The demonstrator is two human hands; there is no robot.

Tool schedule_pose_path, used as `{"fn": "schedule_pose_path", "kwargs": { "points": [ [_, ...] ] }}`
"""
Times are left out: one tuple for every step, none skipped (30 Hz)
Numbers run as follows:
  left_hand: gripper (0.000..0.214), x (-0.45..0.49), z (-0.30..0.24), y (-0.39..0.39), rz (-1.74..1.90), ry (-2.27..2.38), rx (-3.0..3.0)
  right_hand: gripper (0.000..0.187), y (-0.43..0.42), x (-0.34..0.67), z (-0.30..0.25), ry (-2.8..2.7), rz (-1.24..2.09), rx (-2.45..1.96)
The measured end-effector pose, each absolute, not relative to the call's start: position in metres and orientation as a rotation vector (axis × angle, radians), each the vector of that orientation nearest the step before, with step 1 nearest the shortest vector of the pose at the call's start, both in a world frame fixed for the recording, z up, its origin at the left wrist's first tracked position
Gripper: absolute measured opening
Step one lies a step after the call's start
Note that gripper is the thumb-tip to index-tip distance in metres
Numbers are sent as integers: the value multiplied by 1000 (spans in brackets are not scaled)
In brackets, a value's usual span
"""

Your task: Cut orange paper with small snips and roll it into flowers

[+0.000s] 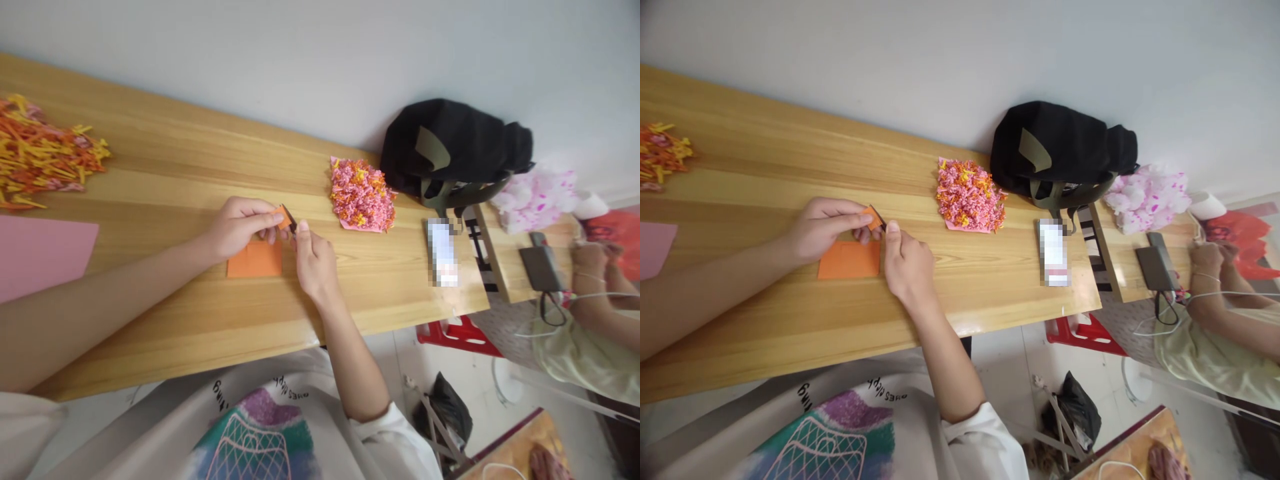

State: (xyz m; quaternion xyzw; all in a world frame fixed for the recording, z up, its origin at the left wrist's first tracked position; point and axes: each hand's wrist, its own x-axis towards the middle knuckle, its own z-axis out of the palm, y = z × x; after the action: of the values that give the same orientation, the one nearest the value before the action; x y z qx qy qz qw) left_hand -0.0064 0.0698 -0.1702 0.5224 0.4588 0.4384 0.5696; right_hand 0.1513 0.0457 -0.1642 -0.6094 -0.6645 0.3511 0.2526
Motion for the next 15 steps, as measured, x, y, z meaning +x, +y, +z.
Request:
{"fn": "schedule_pose_path", "kwargs": {
  "points": [
    [19, -7, -170, 70, 1023, 1078, 1234, 58, 46, 151, -164, -1819, 950, -1669],
    [20, -7, -170, 70, 1017, 1079, 1243, 57, 46, 151, -163, -1829, 943, -1682],
    [20, -7, -170, 70, 1012, 1079, 1251, 57, 46, 151, -162, -1837, 937, -1691],
    [21, -6, -169, 70, 1011, 1079, 1256, 56, 46, 151, -162, -1843, 931, -1698],
    [21, -6, -169, 70, 1011, 1078, 1255, 55, 46, 150, -161, -1847, 928, -1702],
    [21, -6, -170, 70, 1010, 1074, 1251, 55, 46, 150, -161, -1850, 926, -1705],
    [21, -7, -171, 70, 1011, 1070, 1246, 54, 46, 150, -160, -1850, 929, -1706],
    [21, -7, -172, 70, 1010, 1068, 1244, 54, 46, 150, -160, -1847, 936, -1702],
    [21, -7, -173, 70, 1011, 1068, 1244, 54, 46, 150, -161, -1841, 943, -1694],
    [22, -7, -174, 70, 1014, 1070, 1242, 54, 46, 150, -162, -1835, 950, -1678],
    [24, -8, -175, 70, 1018, 1073, 1238, 54, 45, 151, -163, -1829, 954, -1658],
    [25, -8, -175, 70, 1024, 1077, 1230, 55, 45, 151, -165, -1822, 954, -1636],
    [25, -8, -175, 70, 1033, 1082, 1215, 55, 44, 151, -166, -1811, 951, -1615],
    [25, -8, -175, 70, 1043, 1085, 1193, 57, 44, 152, -168, -1794, 947, -1597],
    [25, -8, -174, 70, 1053, 1086, 1169, 58, 43, 153, -169, -1768, 936, -1587]
  ]
}}
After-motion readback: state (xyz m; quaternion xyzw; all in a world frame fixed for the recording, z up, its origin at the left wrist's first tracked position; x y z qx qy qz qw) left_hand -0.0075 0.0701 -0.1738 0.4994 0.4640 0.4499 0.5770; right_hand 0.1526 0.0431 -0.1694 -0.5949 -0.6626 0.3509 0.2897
